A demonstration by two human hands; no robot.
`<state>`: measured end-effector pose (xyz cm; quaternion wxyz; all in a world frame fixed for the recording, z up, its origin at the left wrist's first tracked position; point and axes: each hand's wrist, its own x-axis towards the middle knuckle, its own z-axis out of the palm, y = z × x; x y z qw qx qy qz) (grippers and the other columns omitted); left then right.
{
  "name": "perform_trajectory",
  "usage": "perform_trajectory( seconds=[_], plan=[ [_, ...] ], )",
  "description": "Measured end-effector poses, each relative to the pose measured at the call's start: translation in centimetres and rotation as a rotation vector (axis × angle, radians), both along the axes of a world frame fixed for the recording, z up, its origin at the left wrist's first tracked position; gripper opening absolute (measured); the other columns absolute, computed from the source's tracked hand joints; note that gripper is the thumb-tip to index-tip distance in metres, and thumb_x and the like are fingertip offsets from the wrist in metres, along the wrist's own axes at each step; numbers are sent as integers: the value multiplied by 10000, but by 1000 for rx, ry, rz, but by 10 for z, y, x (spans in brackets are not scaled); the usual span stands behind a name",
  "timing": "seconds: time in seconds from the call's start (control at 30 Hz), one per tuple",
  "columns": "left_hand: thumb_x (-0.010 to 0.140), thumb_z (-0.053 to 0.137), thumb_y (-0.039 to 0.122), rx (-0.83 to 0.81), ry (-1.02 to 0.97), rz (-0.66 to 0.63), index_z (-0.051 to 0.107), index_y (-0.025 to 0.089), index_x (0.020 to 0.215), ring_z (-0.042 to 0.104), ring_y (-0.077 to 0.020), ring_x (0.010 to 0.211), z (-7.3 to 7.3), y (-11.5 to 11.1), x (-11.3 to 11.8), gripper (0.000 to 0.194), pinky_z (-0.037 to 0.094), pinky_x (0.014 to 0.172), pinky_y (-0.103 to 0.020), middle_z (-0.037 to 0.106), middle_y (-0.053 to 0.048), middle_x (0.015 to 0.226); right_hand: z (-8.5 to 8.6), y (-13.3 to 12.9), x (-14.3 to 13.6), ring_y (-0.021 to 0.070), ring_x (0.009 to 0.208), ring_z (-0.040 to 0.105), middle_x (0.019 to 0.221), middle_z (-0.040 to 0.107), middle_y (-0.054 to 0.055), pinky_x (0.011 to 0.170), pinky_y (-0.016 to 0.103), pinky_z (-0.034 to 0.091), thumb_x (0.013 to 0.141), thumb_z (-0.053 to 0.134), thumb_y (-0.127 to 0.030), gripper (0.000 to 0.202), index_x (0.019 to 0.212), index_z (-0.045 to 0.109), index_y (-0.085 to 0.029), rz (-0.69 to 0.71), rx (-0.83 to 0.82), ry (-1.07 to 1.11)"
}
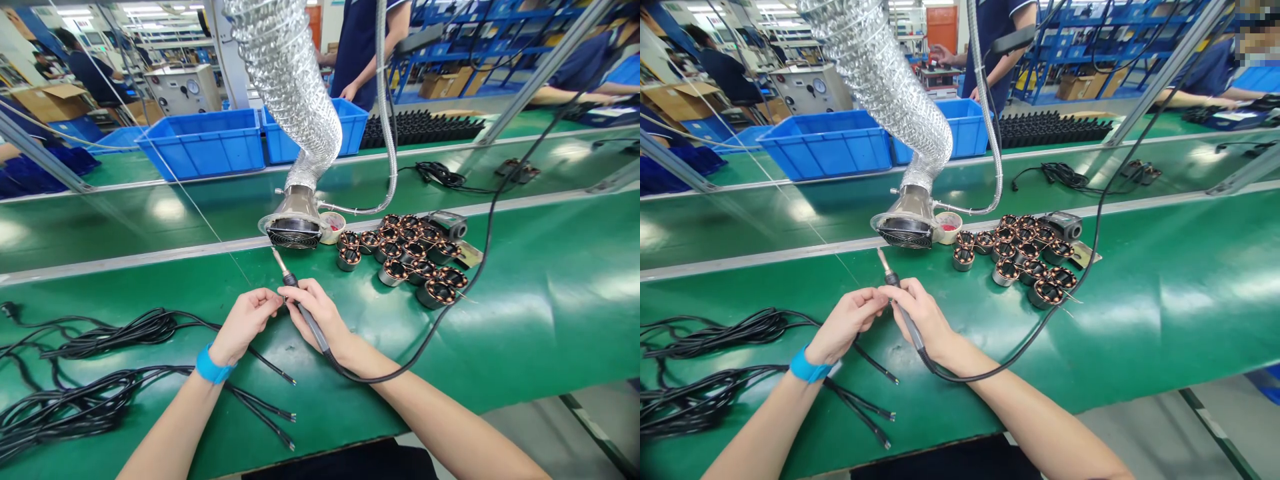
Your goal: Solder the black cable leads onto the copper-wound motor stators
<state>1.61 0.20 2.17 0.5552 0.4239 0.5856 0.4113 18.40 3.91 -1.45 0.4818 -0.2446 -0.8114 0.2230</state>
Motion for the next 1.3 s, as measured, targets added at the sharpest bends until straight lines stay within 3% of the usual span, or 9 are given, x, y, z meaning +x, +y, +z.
perform_trajectory(
  seconds=[0.17,0.3,0.4,0.53,0.93,1.3],
  plan=[
    [751,713,452,-44,12,25,596,146,722,272,-31,419,3,1,-2,329,125,406,-212,479,47,607,6,1,4,130,847,646,1002,576,44,809,272,561,903,555,-97,400,1268,577,-258,-32,-40,62],
    [754,696,442,-75,40,-4,591,150,710,269,-33,422,4,1,-3,314,125,407,-213,480,45,617,16,1,13,142,815,676,941,683,41,785,286,567,921,562,-138,277,1164,645,-243,-151,-12,146],
    [773,676,456,-76,73,-23,580,157,711,274,-39,428,4,1,-1,320,130,411,-217,478,46,612,24,-2,21,140,702,695,803,738,13,711,277,568,925,545,-163,178,1002,694,-223,-199,12,160],
    [787,661,459,-64,104,-13,567,162,706,275,-50,444,5,-1,2,322,138,422,-221,458,50,595,30,-9,25,126,521,651,668,734,-11,552,266,517,900,498,-140,221,824,690,-219,-192,104,206],
    [790,654,445,-16,107,15,574,154,705,289,-54,463,1,-2,4,313,166,436,-218,478,44,606,24,-10,22,114,446,596,647,732,-18,479,263,464,864,507,-122,213,823,692,-220,-77,151,207],
    [802,638,443,-31,115,2,551,154,703,272,-49,463,0,-2,5,318,157,430,-211,464,48,607,30,-10,25,113,532,667,674,742,-10,560,241,521,875,494,-111,235,789,693,-202,-205,126,274]
  ],
)
